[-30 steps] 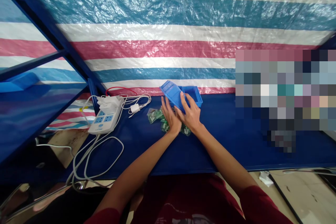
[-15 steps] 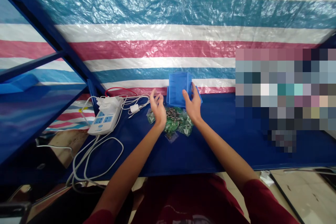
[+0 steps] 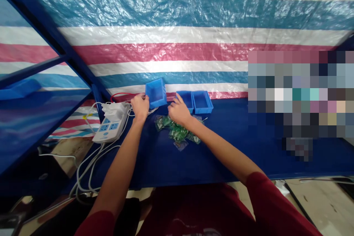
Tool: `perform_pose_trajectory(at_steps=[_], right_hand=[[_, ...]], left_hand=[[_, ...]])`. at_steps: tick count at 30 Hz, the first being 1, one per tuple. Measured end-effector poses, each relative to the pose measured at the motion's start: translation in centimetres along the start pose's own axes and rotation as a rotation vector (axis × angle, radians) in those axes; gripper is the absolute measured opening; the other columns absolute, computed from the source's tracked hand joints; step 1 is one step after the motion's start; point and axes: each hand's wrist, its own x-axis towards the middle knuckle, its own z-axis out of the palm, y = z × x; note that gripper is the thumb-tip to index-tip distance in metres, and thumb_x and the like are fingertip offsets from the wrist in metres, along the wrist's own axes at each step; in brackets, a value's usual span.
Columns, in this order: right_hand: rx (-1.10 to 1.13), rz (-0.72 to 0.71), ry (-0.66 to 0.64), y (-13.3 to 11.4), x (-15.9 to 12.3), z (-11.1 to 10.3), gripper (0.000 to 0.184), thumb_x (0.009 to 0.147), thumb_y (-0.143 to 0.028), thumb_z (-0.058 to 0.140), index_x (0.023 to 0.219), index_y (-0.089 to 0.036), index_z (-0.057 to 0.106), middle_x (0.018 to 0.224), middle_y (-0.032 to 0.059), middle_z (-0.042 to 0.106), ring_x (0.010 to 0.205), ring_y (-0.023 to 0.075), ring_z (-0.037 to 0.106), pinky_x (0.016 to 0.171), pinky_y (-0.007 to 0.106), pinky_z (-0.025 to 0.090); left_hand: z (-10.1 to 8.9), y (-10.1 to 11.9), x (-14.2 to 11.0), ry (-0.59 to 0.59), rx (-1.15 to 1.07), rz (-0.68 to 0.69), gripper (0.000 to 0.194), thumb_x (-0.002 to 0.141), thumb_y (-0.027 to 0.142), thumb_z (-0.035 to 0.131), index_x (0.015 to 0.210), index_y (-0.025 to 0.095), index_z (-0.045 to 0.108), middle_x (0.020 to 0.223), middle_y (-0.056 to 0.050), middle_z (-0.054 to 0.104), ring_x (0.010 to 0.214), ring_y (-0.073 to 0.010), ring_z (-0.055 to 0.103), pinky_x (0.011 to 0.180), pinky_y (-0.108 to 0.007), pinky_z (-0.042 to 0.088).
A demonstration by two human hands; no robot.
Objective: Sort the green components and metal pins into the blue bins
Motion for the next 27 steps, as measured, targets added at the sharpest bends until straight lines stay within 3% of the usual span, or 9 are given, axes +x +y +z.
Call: perform_pose_trajectory(at_steps=[2, 4, 6, 8, 12, 17, 21, 24, 27], right_hand=[[-0.06, -0.079, -0.124, -1.8, 0.2, 0.7, 0.029, 0.088, -0.014, 0.046, 0.096, -0.004, 0.072, 0.093, 0.0183, 0.071, 0.104, 0.0268, 0.057, 0.117, 0.044, 0.014], [-0.038, -0.051, -0.194, -3.4, 0.6, 1.5, 0.037, 0.092, -0.023, 0.045, 0.107, 0.001, 0.068, 0.107, 0.0243, 0.067, 0.109, 0.0291, 0.057, 0.114, 0.045, 0.022], [0.017, 0.104, -0.235, -4.4, 1.2, 2.5, 0.053, 0.094, -0.036, 0.046, 0.122, 0.007, 0.058, 0.13, 0.0335, 0.052, 0.122, 0.0356, 0.05, 0.107, 0.05, 0.033], [0.087, 0.273, -0.287, -4.8, 1.8, 3.5, 0.063, 0.093, -0.041, 0.047, 0.132, 0.009, 0.048, 0.143, 0.0363, 0.034, 0.132, 0.0417, 0.039, 0.102, 0.055, 0.036], [0.172, 0.439, -0.393, -4.8, 2.4, 4.9, 0.072, 0.093, -0.046, 0.047, 0.136, 0.011, 0.043, 0.142, 0.0392, 0.032, 0.134, 0.0461, 0.036, 0.099, 0.063, 0.035], [0.09, 0.342, -0.361, -5.6, 0.8, 4.8, 0.065, 0.093, -0.048, 0.046, 0.131, 0.005, 0.053, 0.138, 0.0337, 0.044, 0.132, 0.043, 0.041, 0.101, 0.058, 0.036], [0.116, 0.32, -0.358, -6.8, -0.8, 3.8, 0.074, 0.091, -0.048, 0.049, 0.128, 0.016, 0.048, 0.137, 0.0396, 0.04, 0.131, 0.0438, 0.042, 0.104, 0.052, 0.035], [0.099, 0.3, -0.353, -7.3, -1.5, 3.3, 0.071, 0.092, -0.044, 0.05, 0.128, 0.017, 0.047, 0.136, 0.0393, 0.041, 0.13, 0.0417, 0.043, 0.107, 0.05, 0.032], [0.027, 0.176, -0.251, -7.4, -2.3, 2.5, 0.063, 0.094, -0.04, 0.047, 0.128, 0.013, 0.05, 0.134, 0.0344, 0.048, 0.128, 0.0374, 0.046, 0.109, 0.046, 0.03]], left_hand=[[0.1, 0.1, 0.6, -0.022, 0.049, -0.026, 0.038, 0.081, 0.027, 0.047, 0.108, 0.012, 0.07, 0.104, -0.016, 0.071, 0.105, -0.032, 0.062, 0.095, -0.039, 0.044], [0.3, 0.7, 1.1, -0.052, 0.088, -0.031, 0.038, 0.081, 0.027, 0.048, 0.107, 0.012, 0.07, 0.103, -0.017, 0.071, 0.105, -0.034, 0.061, 0.094, -0.041, 0.044], [0.5, 1.3, 1.4, -0.083, 0.114, -0.022, 0.037, 0.082, 0.027, 0.047, 0.106, 0.012, 0.07, 0.102, -0.019, 0.071, 0.103, -0.0351, 0.062, 0.093, -0.044, 0.045], [0.7, 1.9, 1.5, -0.111, 0.126, -0.008, 0.036, 0.082, 0.026, 0.047, 0.106, 0.012, 0.07, 0.101, -0.02, 0.07, 0.101, -0.0359, 0.062, 0.091, -0.046, 0.046], [1.0, 2.5, 1.0, -0.127, 0.162, 0.028, 0.034, 0.081, 0.027, 0.049, 0.103, 0.012, 0.071, 0.101, -0.021, 0.07, 0.099, -0.0367, 0.062, 0.087, -0.046, 0.047], [2.2, 2.4, 0.0, -0.163, 0.225, 0.112, 0.035, 0.084, 0.025, 0.047, 0.106, 0.011, 0.07, 0.101, -0.021, 0.069, 0.099, -0.0346, 0.062, 0.088, -0.045, 0.047], [3.4, 2.2, -0.7, -0.195, 0.291, 0.158, 0.034, 0.085, 0.023, 0.044, 0.103, 0.01, 0.07, 0.102, -0.023, 0.068, 0.1, -0.0338, 0.062, 0.087, -0.043, 0.046], [3.9, 2.1, -1.3, -0.211, 0.316, 0.188, 0.035, 0.086, 0.022, 0.042, 0.105, 0.009, 0.068, 0.104, -0.022, 0.068, 0.099, -0.0323, 0.062, 0.085, -0.04, 0.046], [3.9, 2.1, -1.8, -0.216, 0.339, 0.207, 0.036, 0.087, 0.021, 0.04, 0.107, 0.009, 0.067, 0.104, -0.023, 0.068, 0.098, -0.0323, 0.063, 0.084, -0.039, 0.046]])
